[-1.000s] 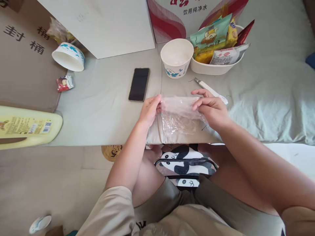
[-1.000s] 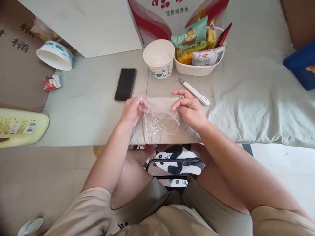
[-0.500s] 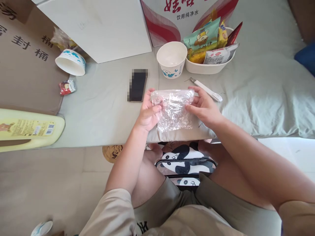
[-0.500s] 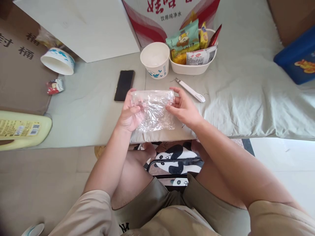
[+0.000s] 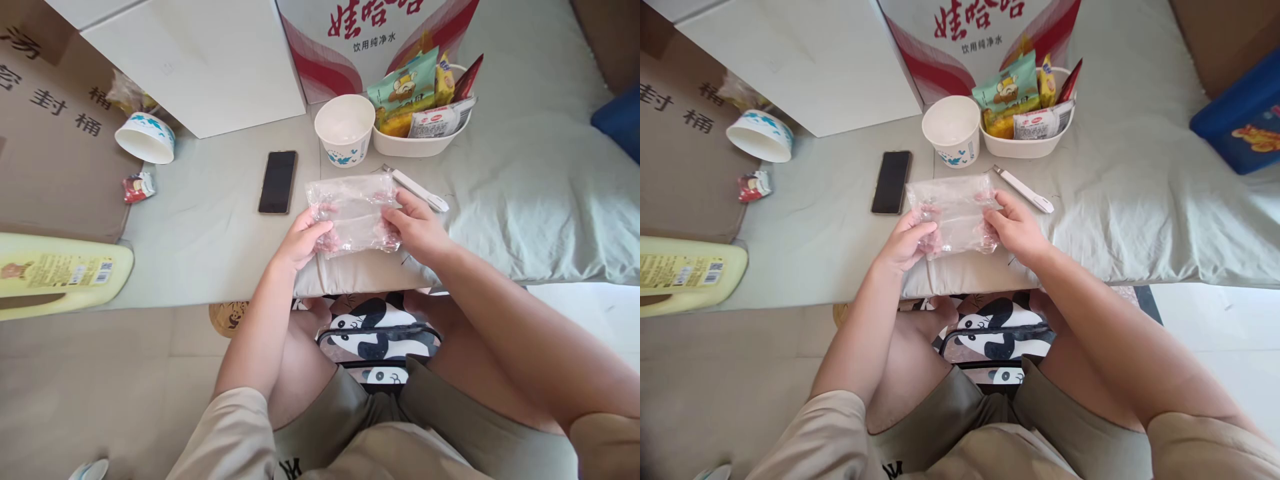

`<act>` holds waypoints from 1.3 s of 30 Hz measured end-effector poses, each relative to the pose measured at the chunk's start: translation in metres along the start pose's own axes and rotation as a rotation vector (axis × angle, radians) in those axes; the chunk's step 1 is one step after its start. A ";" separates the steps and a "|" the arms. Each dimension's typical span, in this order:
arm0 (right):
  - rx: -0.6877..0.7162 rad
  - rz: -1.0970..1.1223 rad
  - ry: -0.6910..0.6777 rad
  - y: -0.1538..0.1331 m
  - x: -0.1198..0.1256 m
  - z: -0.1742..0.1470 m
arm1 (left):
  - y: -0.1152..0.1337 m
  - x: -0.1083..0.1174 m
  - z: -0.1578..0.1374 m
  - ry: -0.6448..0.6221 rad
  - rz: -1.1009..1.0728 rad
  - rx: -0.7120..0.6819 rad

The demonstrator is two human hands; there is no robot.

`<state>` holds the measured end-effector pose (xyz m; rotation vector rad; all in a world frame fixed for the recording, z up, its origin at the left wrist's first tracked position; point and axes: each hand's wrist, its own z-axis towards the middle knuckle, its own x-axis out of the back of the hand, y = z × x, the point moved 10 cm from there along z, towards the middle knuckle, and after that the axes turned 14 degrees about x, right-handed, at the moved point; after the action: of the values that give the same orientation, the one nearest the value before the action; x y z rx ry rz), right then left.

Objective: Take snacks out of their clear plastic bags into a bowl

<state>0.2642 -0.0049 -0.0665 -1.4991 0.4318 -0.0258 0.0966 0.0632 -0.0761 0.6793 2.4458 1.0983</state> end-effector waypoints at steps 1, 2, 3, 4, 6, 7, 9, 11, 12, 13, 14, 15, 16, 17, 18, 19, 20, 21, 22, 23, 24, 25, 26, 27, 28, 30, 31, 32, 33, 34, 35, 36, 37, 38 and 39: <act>0.009 0.049 0.014 -0.003 0.000 0.000 | 0.003 0.000 -0.002 -0.035 -0.048 -0.019; 0.016 0.097 0.020 -0.005 0.000 0.000 | 0.007 0.000 -0.005 -0.066 -0.101 -0.047; 0.020 0.140 0.013 -0.007 -0.001 0.000 | 0.011 0.001 -0.006 -0.086 -0.148 -0.077; 0.021 0.175 -0.007 -0.008 -0.002 0.000 | 0.014 0.002 -0.008 -0.097 -0.179 -0.098; 0.021 0.213 -0.064 -0.010 -0.005 0.000 | 0.015 0.003 -0.007 -0.106 -0.194 -0.102; 0.022 0.206 -0.084 -0.009 -0.006 0.000 | 0.015 0.003 -0.006 -0.102 -0.185 -0.096; 0.042 0.113 -0.082 -0.009 -0.001 0.001 | 0.014 0.003 -0.004 -0.084 -0.149 -0.104; 0.067 -0.040 -0.053 -0.007 0.005 0.001 | 0.015 0.005 -0.001 -0.049 -0.099 -0.150; 0.076 -0.099 -0.036 -0.006 0.007 0.002 | 0.017 0.007 0.001 -0.011 -0.071 -0.181; 0.089 -0.131 -0.014 -0.006 0.008 0.002 | 0.019 0.012 0.002 0.050 -0.048 -0.215; 0.105 -0.139 0.016 -0.007 0.010 0.003 | 0.021 0.020 0.003 0.140 -0.033 -0.254; 0.129 -0.136 0.054 -0.008 0.013 0.004 | 0.025 0.030 0.001 0.257 -0.026 -0.302; 0.162 -0.136 0.100 -0.011 0.017 0.005 | 0.029 0.040 -0.003 0.384 -0.022 -0.357; 0.200 -0.149 0.149 -0.015 0.021 0.005 | 0.033 0.048 -0.008 0.497 -0.016 -0.412; 0.231 -0.177 0.190 -0.018 0.025 0.005 | 0.037 0.051 -0.014 0.577 -0.005 -0.459; 0.248 -0.220 0.218 -0.021 0.028 0.004 | 0.040 0.051 -0.017 0.616 0.013 -0.494; 0.255 -0.275 0.234 -0.024 0.031 0.003 | 0.041 0.046 -0.018 0.611 0.038 -0.513; 0.262 -0.337 0.238 -0.026 0.031 0.002 | 0.042 0.037 -0.017 0.571 0.065 -0.515; 0.280 -0.405 0.229 -0.030 0.030 0.001 | 0.041 0.026 -0.014 0.506 0.090 -0.502; 0.315 -0.469 0.209 -0.035 0.027 -0.001 | 0.038 0.014 -0.011 0.428 0.109 -0.479; 0.363 -0.511 0.177 -0.040 0.022 -0.004 | 0.034 0.002 -0.007 0.347 0.119 -0.450; 0.410 -0.523 0.133 -0.045 0.015 -0.006 | 0.030 -0.011 -0.004 0.264 0.119 -0.422; 0.442 -0.509 0.080 -0.047 0.007 -0.008 | 0.027 -0.023 -0.002 0.182 0.112 -0.400; 0.450 -0.478 0.022 -0.047 0.000 -0.011 | 0.025 -0.035 -0.001 0.107 0.101 -0.387; 0.435 -0.442 -0.032 -0.045 -0.006 -0.012 | 0.024 -0.045 0.000 0.042 0.096 -0.381; 0.381 -0.367 -0.112 -0.039 -0.015 -0.014 | 0.026 -0.060 -0.001 -0.037 0.103 -0.391; 0.359 -0.334 -0.133 -0.037 -0.017 -0.015 | 0.027 -0.064 -0.001 -0.045 0.117 -0.401; 0.339 -0.299 -0.140 -0.036 -0.017 -0.014 | 0.029 -0.066 -0.002 -0.033 0.135 -0.413; 0.318 -0.261 -0.130 -0.034 -0.015 -0.013 | 0.031 -0.066 -0.002 -0.005 0.157 -0.423; 0.296 -0.229 -0.099 -0.033 -0.010 -0.012 | 0.032 -0.065 -0.002 0.034 0.177 -0.430; 0.277 -0.217 -0.047 -0.031 -0.002 -0.010 | 0.033 -0.062 -0.002 0.075 0.188 -0.432; 0.265 -0.232 0.019 -0.031 0.007 -0.008 | 0.033 -0.059 -0.001 0.113 0.185 -0.426; 0.261 -0.261 0.087 -0.031 0.016 -0.006 | 0.032 -0.056 0.000 0.142 0.165 -0.416; 0.265 -0.289 0.145 -0.032 0.024 -0.004 | 0.031 -0.053 0.002 0.162 0.129 -0.404; 0.271 -0.301 0.180 -0.033 0.028 -0.003 | 0.030 -0.051 0.002 0.175 0.083 -0.392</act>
<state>0.2975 -0.0182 -0.0422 -1.2858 0.3278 -0.4430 0.1474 0.0534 -0.0474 0.5821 2.2524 1.6730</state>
